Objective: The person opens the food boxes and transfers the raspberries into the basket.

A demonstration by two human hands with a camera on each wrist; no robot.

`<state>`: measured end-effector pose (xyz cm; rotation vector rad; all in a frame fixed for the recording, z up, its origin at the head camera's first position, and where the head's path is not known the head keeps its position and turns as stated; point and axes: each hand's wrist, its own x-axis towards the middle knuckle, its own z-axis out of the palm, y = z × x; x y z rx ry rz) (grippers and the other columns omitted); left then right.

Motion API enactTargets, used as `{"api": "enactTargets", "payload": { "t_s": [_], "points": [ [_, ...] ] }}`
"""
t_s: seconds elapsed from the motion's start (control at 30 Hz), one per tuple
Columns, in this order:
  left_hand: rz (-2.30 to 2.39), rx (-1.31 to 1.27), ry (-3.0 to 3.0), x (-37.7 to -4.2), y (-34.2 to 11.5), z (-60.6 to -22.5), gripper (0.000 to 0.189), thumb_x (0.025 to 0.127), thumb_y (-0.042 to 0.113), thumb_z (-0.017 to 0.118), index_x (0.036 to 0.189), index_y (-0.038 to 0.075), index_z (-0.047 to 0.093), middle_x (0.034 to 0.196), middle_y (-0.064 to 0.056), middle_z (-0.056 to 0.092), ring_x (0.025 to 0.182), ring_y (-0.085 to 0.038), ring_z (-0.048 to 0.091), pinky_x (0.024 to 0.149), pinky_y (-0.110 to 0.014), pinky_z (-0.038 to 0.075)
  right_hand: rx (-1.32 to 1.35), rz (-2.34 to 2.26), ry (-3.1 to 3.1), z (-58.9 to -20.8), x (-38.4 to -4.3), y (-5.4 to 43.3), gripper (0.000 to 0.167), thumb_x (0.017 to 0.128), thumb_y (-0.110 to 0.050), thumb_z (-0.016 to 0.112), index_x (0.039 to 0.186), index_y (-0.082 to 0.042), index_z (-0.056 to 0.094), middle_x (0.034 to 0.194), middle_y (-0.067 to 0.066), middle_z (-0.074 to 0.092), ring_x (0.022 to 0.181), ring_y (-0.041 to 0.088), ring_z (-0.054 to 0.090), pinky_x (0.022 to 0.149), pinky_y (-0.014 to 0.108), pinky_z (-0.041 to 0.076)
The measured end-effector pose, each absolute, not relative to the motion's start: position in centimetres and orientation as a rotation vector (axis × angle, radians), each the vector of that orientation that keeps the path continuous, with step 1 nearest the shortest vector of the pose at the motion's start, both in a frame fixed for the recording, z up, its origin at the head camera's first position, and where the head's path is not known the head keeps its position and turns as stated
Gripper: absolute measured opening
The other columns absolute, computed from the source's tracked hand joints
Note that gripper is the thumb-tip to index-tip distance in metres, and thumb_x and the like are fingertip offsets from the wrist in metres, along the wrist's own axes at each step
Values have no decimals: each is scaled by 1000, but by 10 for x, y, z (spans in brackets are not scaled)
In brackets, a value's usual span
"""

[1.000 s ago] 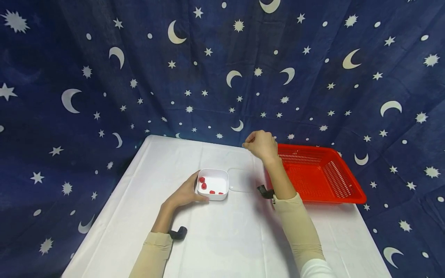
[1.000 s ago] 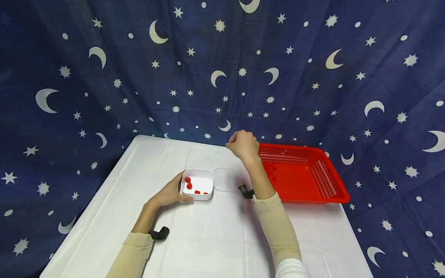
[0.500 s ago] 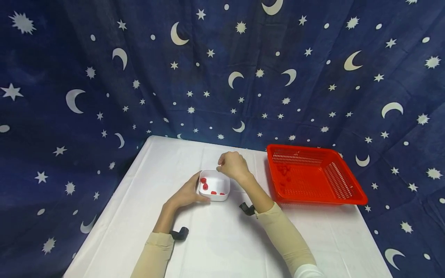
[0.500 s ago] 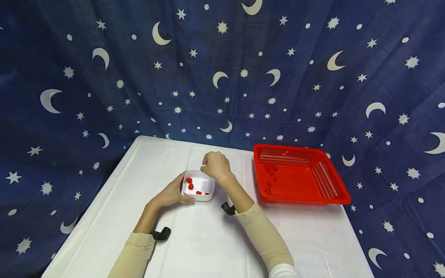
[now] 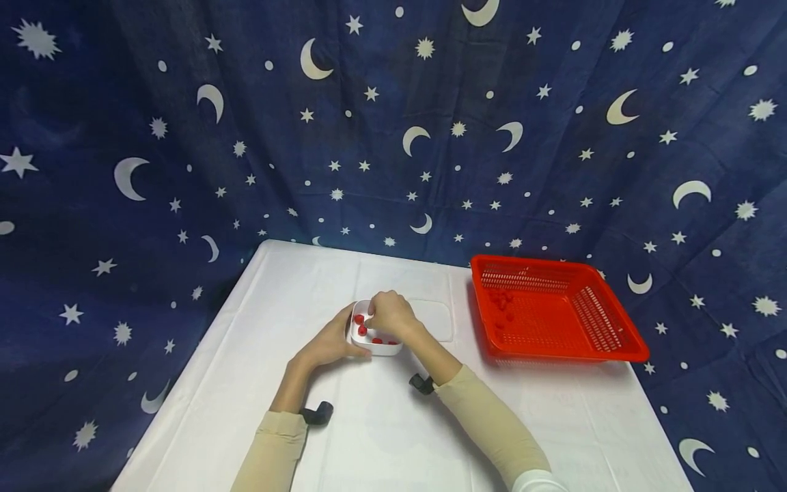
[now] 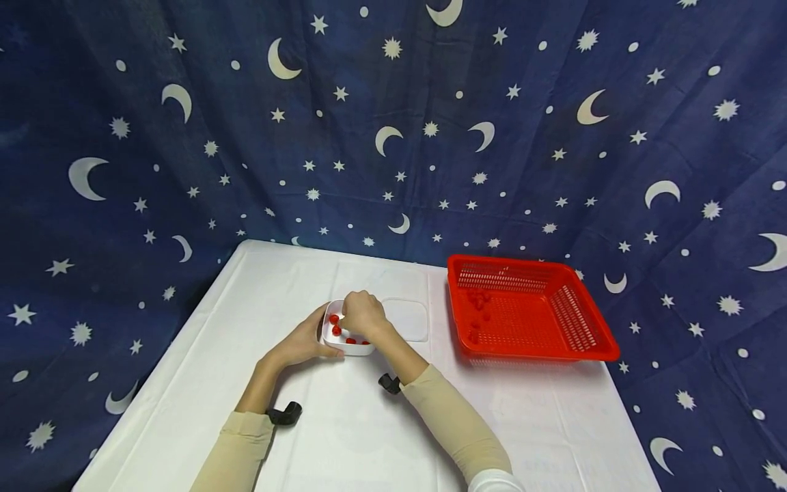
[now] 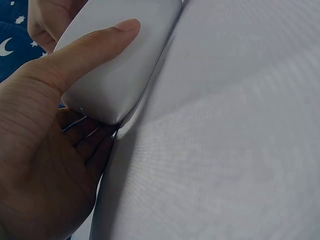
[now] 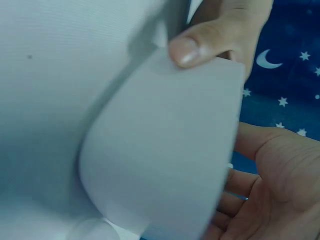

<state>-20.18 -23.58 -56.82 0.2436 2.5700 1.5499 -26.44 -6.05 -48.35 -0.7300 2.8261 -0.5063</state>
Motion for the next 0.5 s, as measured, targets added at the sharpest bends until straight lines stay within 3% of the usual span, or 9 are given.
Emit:
{"api": "enactTargets", "payload": {
  "t_s": [0.5],
  "points": [
    [1569,290,2562,-203,-237,-570,128,67,38,100,167,15,23,167,-3,35,155,-23,31,127,-50,25,-738,-506,2767,-502,-265,-68,33,84,-36,87,62,-16,73,55,-9,64,60,13,58,56,28,48]
  ]
}}
